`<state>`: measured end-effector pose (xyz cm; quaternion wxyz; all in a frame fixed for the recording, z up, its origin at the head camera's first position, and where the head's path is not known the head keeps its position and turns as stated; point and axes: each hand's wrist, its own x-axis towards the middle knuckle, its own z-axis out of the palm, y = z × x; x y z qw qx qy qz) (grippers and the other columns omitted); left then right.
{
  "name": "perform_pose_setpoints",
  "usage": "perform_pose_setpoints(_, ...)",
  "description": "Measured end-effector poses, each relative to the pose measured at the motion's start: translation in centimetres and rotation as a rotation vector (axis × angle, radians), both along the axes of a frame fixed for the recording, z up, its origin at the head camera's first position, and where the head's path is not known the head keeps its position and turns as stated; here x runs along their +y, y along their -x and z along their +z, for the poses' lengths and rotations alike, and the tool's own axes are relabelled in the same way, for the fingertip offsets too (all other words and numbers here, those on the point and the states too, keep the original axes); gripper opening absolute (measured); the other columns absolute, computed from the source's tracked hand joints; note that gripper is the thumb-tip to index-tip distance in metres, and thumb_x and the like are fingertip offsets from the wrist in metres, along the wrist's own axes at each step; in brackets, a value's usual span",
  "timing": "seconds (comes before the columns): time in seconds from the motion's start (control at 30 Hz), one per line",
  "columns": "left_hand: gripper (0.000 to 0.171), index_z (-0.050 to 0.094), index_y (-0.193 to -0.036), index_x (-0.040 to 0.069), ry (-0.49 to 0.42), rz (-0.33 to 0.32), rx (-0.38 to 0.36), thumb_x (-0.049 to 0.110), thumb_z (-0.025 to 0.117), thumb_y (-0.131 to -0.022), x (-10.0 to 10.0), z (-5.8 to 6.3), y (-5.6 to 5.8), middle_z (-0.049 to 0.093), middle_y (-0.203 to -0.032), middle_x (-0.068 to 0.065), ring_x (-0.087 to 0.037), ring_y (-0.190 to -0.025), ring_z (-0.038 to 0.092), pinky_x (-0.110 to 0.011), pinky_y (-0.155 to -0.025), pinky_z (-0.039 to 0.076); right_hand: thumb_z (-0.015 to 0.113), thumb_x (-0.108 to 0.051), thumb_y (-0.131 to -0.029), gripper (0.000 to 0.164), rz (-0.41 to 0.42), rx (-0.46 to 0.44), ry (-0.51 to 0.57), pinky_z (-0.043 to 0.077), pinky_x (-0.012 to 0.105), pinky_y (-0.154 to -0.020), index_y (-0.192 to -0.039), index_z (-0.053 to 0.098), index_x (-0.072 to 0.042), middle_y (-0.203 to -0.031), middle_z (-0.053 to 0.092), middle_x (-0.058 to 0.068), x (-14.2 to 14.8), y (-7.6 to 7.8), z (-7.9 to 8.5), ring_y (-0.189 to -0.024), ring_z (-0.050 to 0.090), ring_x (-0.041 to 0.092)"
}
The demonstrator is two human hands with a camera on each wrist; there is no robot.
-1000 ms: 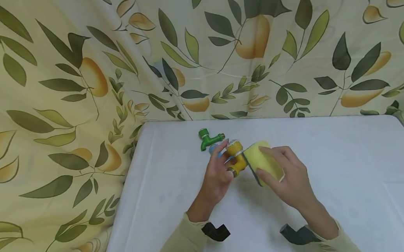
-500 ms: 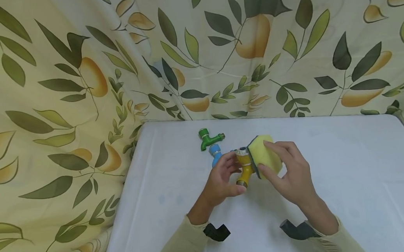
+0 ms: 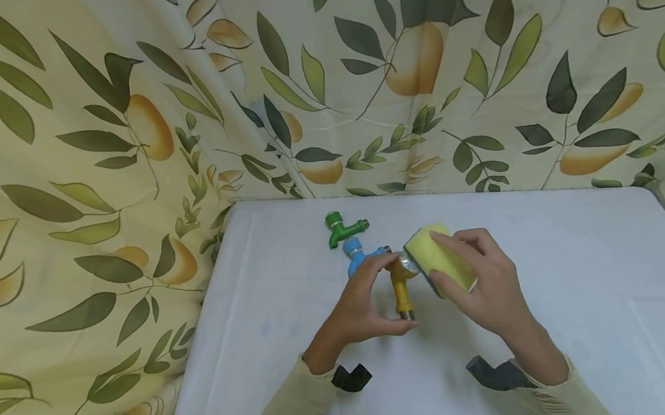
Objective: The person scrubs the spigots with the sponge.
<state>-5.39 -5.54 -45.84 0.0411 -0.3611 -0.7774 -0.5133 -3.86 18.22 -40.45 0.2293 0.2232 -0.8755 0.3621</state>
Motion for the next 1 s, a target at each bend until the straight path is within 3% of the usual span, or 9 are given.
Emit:
perform_pose_setpoints(0.3, 0.106, 0.038, -0.151, 0.012, 0.074, 0.035, 0.079, 0.033, 0.097, -0.065, 0.1, 0.0, 0.0, 0.053, -0.141, -0.004, -0.018, -0.134, 0.046, -0.036, -0.114, 0.043, 0.083, -0.014, -0.076, 0.057, -0.078, -0.105, -0.043, 0.047, 0.025, -0.067, -0.131, 0.070, -0.017, -0.113, 0.058, 0.008, -0.1, 0.1, 0.0, -0.093, 0.051, 0.012)
perform_pose_setpoints(0.5, 0.108, 0.038, -0.151, 0.010, 0.177, 0.088, 0.154, 0.040, 0.096, -0.066, 0.1, 0.0, 0.1, 0.052, -0.144, -0.004, -0.020, -0.137, 0.044, -0.038, -0.116, 0.040, 0.085, -0.012, -0.074, 0.058, -0.030, -0.116, -0.031, 0.047, 0.024, -0.068, -0.130, 0.071, -0.018, -0.114, 0.058, 0.006, -0.2, 0.1, -0.1, -0.093, 0.051, 0.012)
perform_pose_setpoints(0.73, 0.110, 0.037, -0.150, 0.009, 0.236, 0.114, 0.099, 0.040, 0.097, -0.064, 0.5, 0.1, -0.2, 0.048, -0.141, -0.006, -0.022, -0.134, 0.039, -0.046, -0.114, 0.032, 0.085, -0.015, -0.075, 0.058, -0.026, -0.159, -0.054, 0.048, 0.027, -0.065, -0.131, 0.070, -0.021, -0.113, 0.057, 0.004, -0.5, -0.1, 0.0, -0.091, 0.053, 0.014)
perform_pose_setpoints(0.87, 0.112, 0.034, -0.145, 0.008, 0.281, 0.138, 0.095, 0.043, 0.098, -0.060, 0.9, 0.0, -0.2, 0.050, -0.131, -0.007, -0.021, -0.126, 0.044, -0.051, -0.110, 0.026, 0.085, -0.016, -0.077, 0.058, -0.013, -0.181, -0.066, 0.048, 0.028, -0.065, -0.132, 0.069, -0.022, -0.114, 0.056, 0.004, -0.6, -0.2, 0.1, -0.092, 0.054, 0.015)
perform_pose_setpoints(1.0, 0.117, 0.033, -0.147, 0.006, 0.324, 0.143, 0.123, 0.047, 0.098, -0.059, 1.1, 0.0, -0.1, 0.054, -0.124, -0.006, -0.019, -0.114, 0.045, -0.040, -0.101, 0.036, 0.086, -0.016, -0.076, 0.058, 0.007, -0.182, -0.075, 0.049, 0.027, -0.065, -0.132, 0.069, -0.023, -0.114, 0.056, 0.002, -0.7, -0.4, 0.2, -0.094, 0.054, 0.016)
